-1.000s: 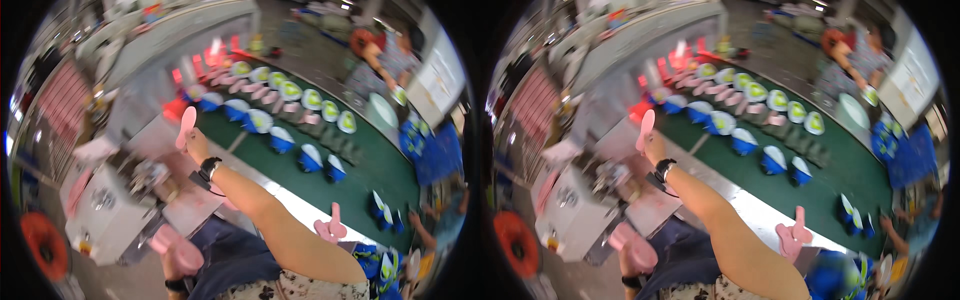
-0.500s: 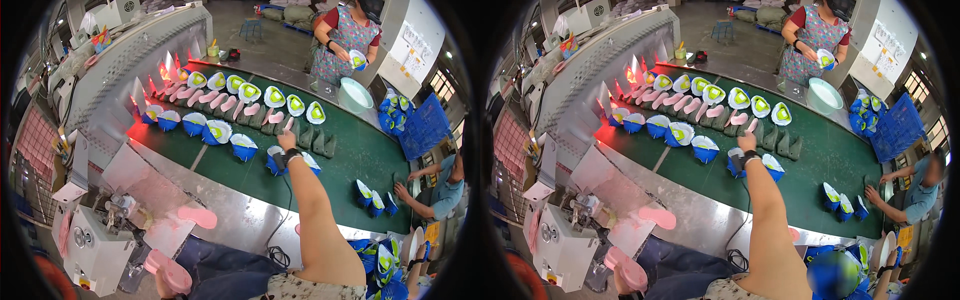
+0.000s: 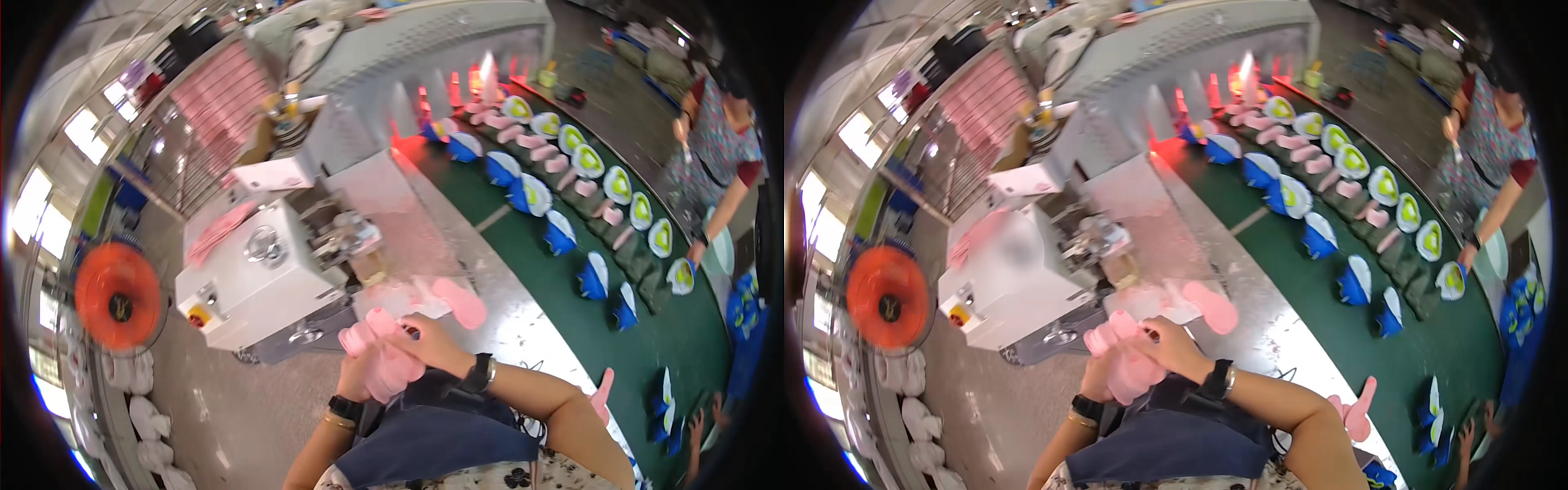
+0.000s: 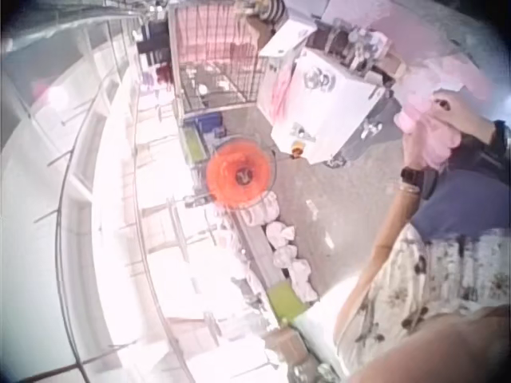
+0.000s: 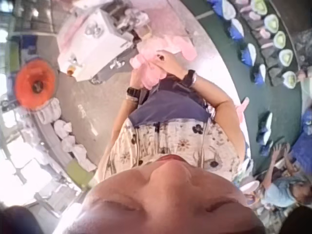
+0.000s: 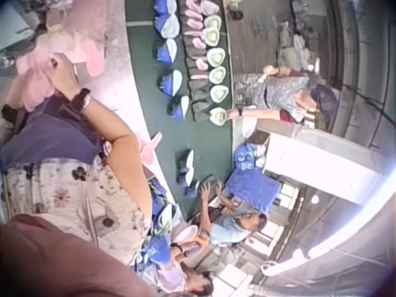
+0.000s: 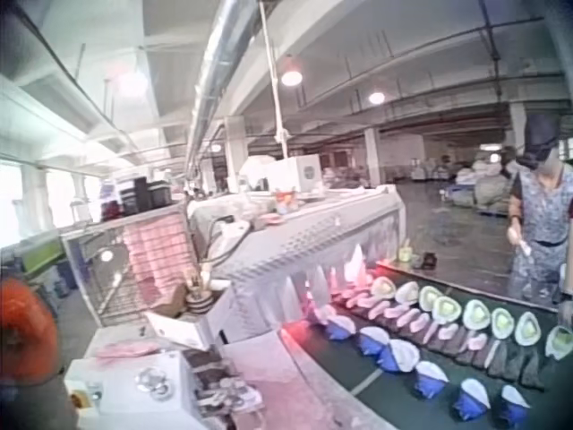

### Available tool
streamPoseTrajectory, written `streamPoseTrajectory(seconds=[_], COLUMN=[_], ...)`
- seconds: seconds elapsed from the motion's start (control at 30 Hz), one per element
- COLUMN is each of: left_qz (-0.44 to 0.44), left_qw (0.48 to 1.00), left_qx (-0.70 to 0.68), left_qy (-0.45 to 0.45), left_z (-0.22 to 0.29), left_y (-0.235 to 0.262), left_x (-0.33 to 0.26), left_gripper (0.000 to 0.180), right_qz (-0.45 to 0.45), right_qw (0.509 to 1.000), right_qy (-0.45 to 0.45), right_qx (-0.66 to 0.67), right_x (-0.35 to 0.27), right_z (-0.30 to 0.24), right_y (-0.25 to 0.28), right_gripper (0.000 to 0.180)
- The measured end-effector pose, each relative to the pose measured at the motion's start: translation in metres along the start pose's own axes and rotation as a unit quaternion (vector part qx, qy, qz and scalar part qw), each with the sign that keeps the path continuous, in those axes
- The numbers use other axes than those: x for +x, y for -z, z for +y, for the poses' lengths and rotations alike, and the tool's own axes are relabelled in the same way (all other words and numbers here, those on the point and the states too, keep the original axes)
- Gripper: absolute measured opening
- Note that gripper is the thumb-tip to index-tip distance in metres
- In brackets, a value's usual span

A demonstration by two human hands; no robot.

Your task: The person assembles pink slipper soles by inserting them into blue and green molds on a conveyor belt. They retrieve a stack of pink soles from a large white sack and repeatedly place them into the molds as they pass by.

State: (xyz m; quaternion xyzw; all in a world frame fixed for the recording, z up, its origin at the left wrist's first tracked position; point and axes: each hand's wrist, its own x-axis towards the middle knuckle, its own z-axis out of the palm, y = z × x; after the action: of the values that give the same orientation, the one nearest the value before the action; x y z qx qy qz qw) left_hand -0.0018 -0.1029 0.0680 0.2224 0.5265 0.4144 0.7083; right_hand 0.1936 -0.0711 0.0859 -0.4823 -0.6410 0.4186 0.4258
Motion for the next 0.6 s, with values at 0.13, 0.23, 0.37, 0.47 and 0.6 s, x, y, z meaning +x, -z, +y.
streamPoseTrajectory(seconds=[0.13, 0.23, 0.37, 0.47, 0.6], left_qz=[-0.034, -0.043, -0.11, -0.117, -0.115], left_qw=[0.985, 0.97, 0.971, 0.975, 0.972], left_qx=[-0.157, -0.215, -0.176, -0.18, -0.187], left_qy=[0.069, 0.106, 0.121, 0.063, 0.084], left_z=[0.003, 0.009, 0.012, 0.005, -0.008], left_y=[0.033, 0.043, 0.04, 0.046, 0.062], left_x=[-0.021, -0.044, -0.045, -0.049, -0.039], left_gripper=[0.038, 0.041, 0.046, 0.048, 0.05], right_qz=[-0.016, 0.067, 0.141, 0.079, 0.196], right_qw=[0.991, 0.991, 0.988, 0.985, 0.928], right_qy=[-0.114, -0.096, -0.063, -0.152, 0.132], right_qx=[0.07, 0.059, 0.024, -0.02, -0.287], right_x=[0.066, 0.137, 0.208, 0.201, 0.184], right_z=[0.033, 0.036, 0.082, 0.057, 0.042], right_y=[-0.017, -0.014, -0.014, -0.009, 0.014], right_gripper=[0.031, 0.028, 0.034, 0.035, 0.03])
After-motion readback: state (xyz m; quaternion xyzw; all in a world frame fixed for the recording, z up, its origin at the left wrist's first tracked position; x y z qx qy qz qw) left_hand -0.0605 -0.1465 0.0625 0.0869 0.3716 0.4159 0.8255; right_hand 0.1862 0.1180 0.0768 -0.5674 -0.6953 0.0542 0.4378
